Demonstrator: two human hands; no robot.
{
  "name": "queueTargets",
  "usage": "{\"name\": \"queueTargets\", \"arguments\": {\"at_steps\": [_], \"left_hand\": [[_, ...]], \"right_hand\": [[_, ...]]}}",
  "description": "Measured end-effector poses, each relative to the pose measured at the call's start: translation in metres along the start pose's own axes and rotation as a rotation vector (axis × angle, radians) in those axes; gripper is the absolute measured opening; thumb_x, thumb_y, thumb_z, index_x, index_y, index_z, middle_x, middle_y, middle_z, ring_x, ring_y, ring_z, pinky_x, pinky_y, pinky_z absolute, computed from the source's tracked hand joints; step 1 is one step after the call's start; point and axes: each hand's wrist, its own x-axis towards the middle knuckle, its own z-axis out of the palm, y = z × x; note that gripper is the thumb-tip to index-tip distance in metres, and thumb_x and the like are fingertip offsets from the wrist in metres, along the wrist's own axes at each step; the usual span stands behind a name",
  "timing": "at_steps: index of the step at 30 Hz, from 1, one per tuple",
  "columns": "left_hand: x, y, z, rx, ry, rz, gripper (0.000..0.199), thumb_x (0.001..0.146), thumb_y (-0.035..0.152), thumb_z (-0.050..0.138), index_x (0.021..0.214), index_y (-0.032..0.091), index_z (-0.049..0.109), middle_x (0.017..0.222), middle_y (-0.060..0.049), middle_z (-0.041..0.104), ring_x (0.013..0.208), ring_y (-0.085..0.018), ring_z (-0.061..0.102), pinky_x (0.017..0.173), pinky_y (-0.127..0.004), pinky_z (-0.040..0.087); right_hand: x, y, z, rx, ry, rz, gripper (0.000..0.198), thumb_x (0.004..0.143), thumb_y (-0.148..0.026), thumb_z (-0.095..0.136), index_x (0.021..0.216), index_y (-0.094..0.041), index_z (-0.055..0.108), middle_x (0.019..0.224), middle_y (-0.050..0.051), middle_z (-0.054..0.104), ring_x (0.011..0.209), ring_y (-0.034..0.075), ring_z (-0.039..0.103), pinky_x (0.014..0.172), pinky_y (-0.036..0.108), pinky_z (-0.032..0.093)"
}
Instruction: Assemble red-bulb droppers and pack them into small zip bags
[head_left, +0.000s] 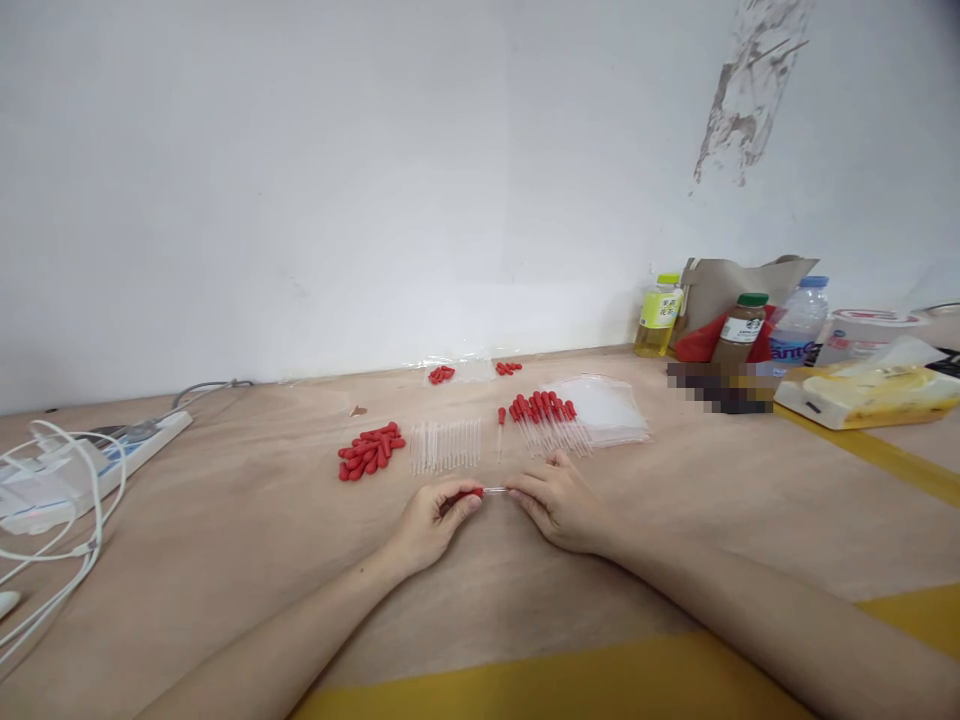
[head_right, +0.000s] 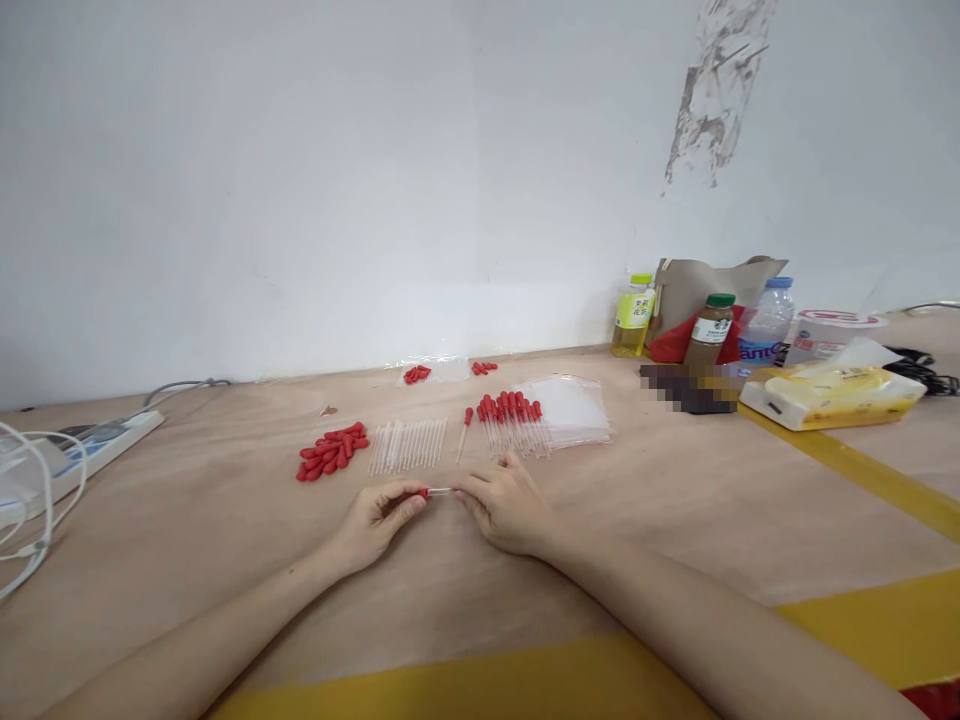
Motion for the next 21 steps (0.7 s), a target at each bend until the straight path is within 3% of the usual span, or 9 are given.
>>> {"name": "queueTargets", "arguments": {"at_steps": [8,14,21], "left_hand": [[-0.002,0.008,-0.001,0.045,-0.117,-0.006,0.022,0.084,0.031,0.047,0.084,0.018,0.065,0.075,-0.002,0.064,0.069,-0.015,0.056,0.062,-0.024,0.042],[-0.003,0.011,0.0,0.178,-0.061,0.05,0.02,0.084,0.029,0.048,0.082,0.018,0.064,0.071,-0.002,0.062,0.064,-0.014,0.053,0.06,-0.023,0.04],[-0.007,0.012,0.003,0.268,-0.069,0.18,0.02,0.085,0.029,0.045,0.083,0.017,0.061,0.073,-0.004,0.059,0.066,-0.014,0.053,0.062,-0.024,0.041]], "right_hand": [[0.001,0.01,0.004,-0.088,-0.064,-0.112,0.024,0.083,-0.016,0.04,0.093,-0.023,0.061,0.073,0.002,0.061,0.065,0.011,0.048,0.07,0.03,0.023],[0.002,0.004,0.002,-0.182,-0.049,-0.133,0.022,0.079,-0.014,0.041,0.08,-0.019,0.062,0.064,0.002,0.058,0.054,0.01,0.042,0.065,0.03,0.021],[0.001,-0.007,-0.001,0.004,-0.098,-0.082,0.021,0.082,-0.018,0.04,0.073,-0.018,0.058,0.063,0.0,0.062,0.055,0.01,0.046,0.066,0.028,0.023]]}}
